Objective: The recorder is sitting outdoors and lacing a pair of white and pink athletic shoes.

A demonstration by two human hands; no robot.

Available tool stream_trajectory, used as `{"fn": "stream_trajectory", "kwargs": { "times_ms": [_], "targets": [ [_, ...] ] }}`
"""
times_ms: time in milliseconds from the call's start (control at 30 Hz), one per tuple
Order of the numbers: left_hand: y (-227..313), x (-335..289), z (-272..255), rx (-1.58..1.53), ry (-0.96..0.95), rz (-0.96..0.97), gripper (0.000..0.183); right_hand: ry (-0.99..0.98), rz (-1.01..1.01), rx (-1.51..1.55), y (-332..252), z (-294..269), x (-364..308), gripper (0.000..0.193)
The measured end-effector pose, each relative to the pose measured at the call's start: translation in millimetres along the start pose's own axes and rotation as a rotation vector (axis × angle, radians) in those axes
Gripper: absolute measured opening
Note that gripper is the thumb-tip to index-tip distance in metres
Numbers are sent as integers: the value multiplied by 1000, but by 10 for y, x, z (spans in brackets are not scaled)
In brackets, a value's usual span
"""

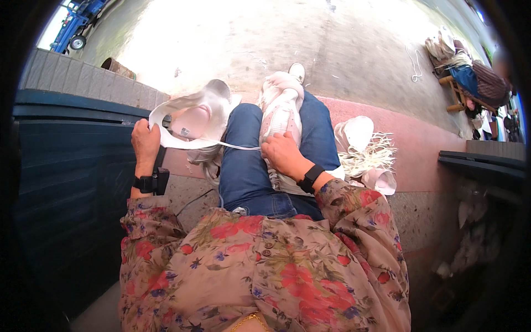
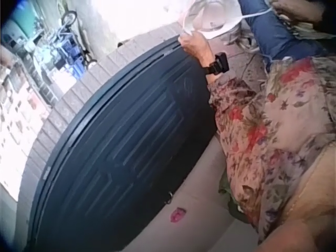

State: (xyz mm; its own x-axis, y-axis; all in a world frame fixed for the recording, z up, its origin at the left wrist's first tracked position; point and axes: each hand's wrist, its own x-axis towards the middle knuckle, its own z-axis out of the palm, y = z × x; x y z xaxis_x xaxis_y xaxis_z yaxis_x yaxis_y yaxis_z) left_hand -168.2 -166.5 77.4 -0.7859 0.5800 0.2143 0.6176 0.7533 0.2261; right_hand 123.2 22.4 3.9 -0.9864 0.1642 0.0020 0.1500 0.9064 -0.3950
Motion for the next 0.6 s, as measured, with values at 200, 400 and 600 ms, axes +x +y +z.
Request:
{"fn": "stream_trajectory", "kwargs": {
  "times_ms": [200,400,600],
  "targets": [
    [405,-310,134,111,-284,138,17,371,287,-85,495,-420,69,2],
    [1401,-597,512,-494,-270,653,19,450,374,71,883,-546,138,8],
    [1798,-680,827,-345,-275,662,18,240,299,280,552,-273,-151,11]
  ]
}}
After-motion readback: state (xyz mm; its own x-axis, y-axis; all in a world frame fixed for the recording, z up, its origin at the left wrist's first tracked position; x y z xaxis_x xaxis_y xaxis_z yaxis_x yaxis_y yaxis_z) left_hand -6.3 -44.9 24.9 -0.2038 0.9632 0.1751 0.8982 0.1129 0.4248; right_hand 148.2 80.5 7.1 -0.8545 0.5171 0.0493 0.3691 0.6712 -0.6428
